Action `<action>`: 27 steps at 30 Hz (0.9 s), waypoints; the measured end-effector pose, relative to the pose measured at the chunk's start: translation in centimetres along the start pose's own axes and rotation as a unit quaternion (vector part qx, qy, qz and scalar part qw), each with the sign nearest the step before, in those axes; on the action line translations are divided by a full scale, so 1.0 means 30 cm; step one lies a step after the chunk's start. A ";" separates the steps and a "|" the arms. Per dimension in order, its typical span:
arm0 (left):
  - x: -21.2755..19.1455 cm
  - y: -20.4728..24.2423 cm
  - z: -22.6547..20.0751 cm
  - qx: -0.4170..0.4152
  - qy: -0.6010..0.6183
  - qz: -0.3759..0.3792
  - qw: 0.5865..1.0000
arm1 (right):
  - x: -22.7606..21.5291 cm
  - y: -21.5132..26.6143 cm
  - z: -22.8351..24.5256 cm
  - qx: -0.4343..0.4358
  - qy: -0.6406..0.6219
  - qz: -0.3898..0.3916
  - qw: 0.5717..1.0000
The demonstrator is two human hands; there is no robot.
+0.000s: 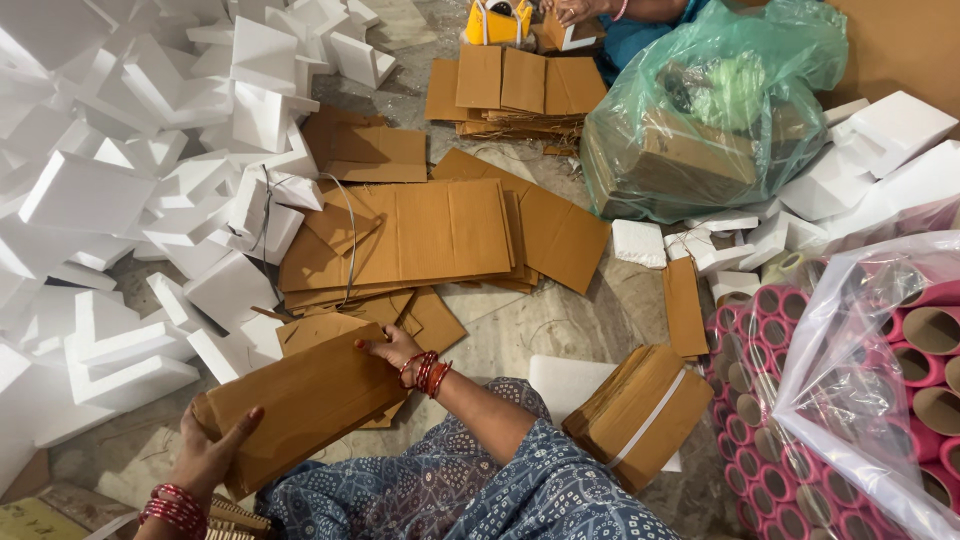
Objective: The person sits on the floor and repeatedly folds flat cardboard pieces in half, then stacks them into a neat pile. The person handles the cardboard by hand without using any tools.
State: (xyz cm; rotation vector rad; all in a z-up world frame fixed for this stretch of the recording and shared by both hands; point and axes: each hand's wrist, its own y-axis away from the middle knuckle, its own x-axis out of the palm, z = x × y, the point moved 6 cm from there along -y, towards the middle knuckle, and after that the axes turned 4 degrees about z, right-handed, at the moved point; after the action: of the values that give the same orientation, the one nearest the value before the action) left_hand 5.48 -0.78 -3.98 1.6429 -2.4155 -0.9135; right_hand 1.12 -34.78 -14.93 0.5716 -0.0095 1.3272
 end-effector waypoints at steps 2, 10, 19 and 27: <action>-0.017 -0.018 0.052 -0.005 -0.002 -0.001 1.000 | 0.025 0.029 0.001 -0.011 -0.027 0.015 0.999; -0.082 -0.141 0.210 0.013 -0.037 -0.026 0.999 | 0.079 0.023 -0.001 -0.018 0.039 0.106 0.993; -0.102 -0.087 0.367 -0.063 -0.264 -0.026 0.962 | 0.114 0.129 -0.207 0.187 0.339 0.289 0.876; 0.000 -0.058 0.475 -0.096 -0.211 0.113 0.966 | 0.156 0.157 -0.312 0.084 0.501 0.316 0.802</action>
State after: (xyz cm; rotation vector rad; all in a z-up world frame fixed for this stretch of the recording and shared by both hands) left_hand 1.42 4.87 -16.55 1.1708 -2.5906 -1.5267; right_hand -4.86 -26.23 -19.67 -0.0835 0.8651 2.1736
